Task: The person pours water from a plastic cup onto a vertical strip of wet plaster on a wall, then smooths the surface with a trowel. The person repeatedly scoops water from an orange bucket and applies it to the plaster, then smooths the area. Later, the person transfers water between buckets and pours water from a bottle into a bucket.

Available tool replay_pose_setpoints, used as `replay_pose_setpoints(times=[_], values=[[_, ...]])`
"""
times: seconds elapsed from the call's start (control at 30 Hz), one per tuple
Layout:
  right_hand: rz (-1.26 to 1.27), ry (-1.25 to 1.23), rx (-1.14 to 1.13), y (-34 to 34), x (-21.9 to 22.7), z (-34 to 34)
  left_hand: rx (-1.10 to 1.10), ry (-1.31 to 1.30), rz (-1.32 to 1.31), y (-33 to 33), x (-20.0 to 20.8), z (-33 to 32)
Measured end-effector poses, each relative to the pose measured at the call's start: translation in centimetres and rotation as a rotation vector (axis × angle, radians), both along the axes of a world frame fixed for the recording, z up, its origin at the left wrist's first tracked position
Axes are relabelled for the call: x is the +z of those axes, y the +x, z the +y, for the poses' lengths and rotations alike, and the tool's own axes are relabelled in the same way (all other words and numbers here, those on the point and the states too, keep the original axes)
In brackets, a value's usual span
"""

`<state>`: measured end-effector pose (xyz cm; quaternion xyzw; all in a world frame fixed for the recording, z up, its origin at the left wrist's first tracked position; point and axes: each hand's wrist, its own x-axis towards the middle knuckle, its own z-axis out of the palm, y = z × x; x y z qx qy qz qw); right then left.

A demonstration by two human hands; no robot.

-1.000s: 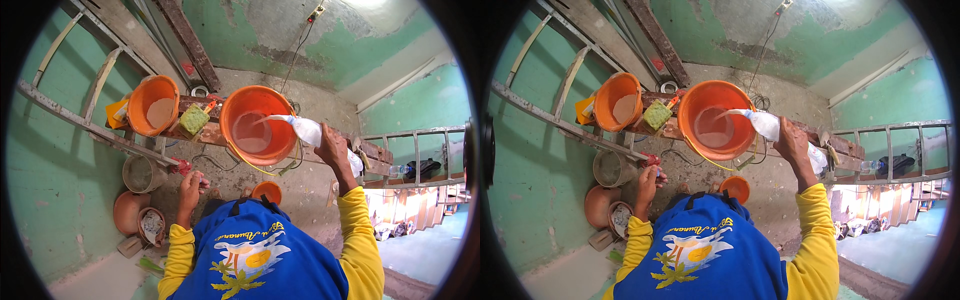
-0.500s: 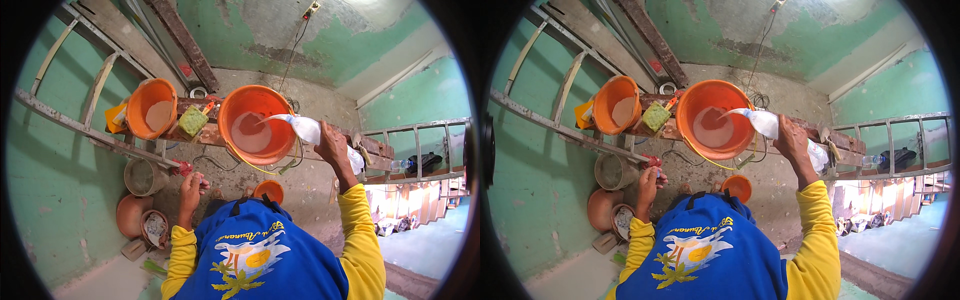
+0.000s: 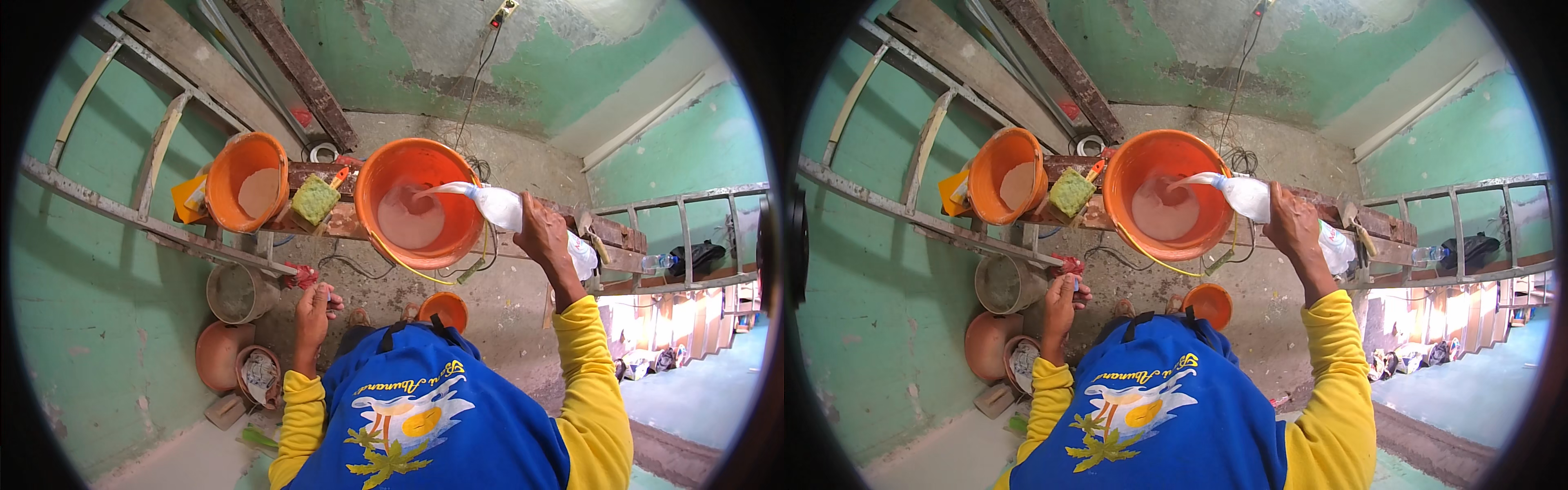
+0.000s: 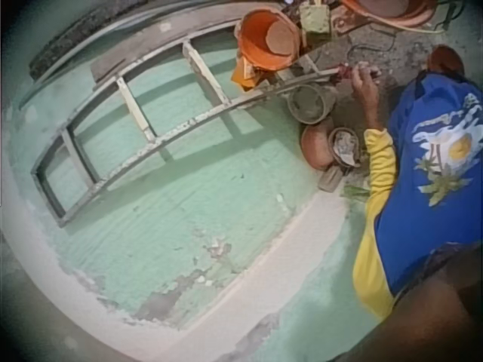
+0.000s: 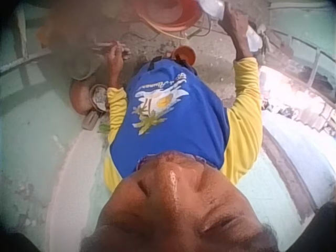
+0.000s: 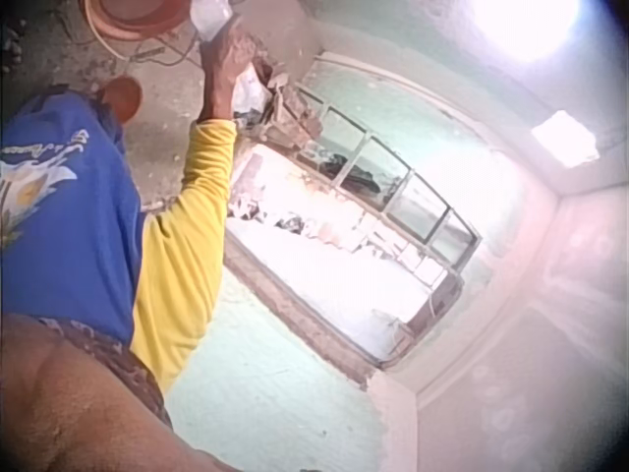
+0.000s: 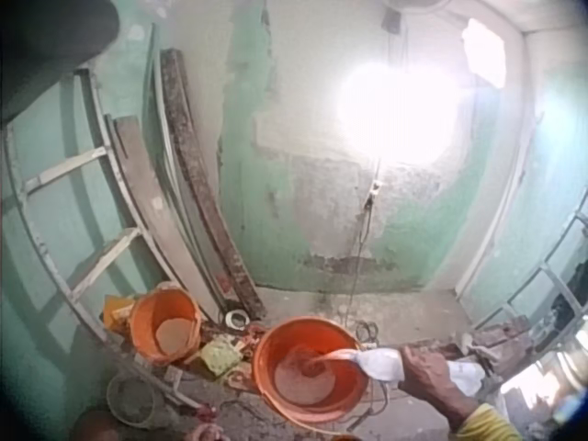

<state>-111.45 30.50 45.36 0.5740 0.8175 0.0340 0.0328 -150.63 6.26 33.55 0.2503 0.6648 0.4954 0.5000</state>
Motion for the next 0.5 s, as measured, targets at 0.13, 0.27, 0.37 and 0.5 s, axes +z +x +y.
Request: replay_pose_setpoints(times=[0.13, 0.27, 0.37, 0.5], values=[[0.011, 0.006, 0.006, 0.03, 0.03, 0.03, -0.002, -0.003, 0.001, -0.01, -0.02, 0.01], [0.012, 0.013, 0.009, -0.07, 0.17, -0.02, -0.016, -0.005, 0.012, 0.03, 0.15, 0.13], [0.025, 0.043, 0.037, -0.28, 0.45, -0.19, -0.017, -0.001, 0.014, 0.09, 0.27, 0.15], [0.025, 0.069, 0.051, -0.11, 0.33, -0.2, -0.025, 0.007, 0.012, 0.16, 0.3, 0.25]])
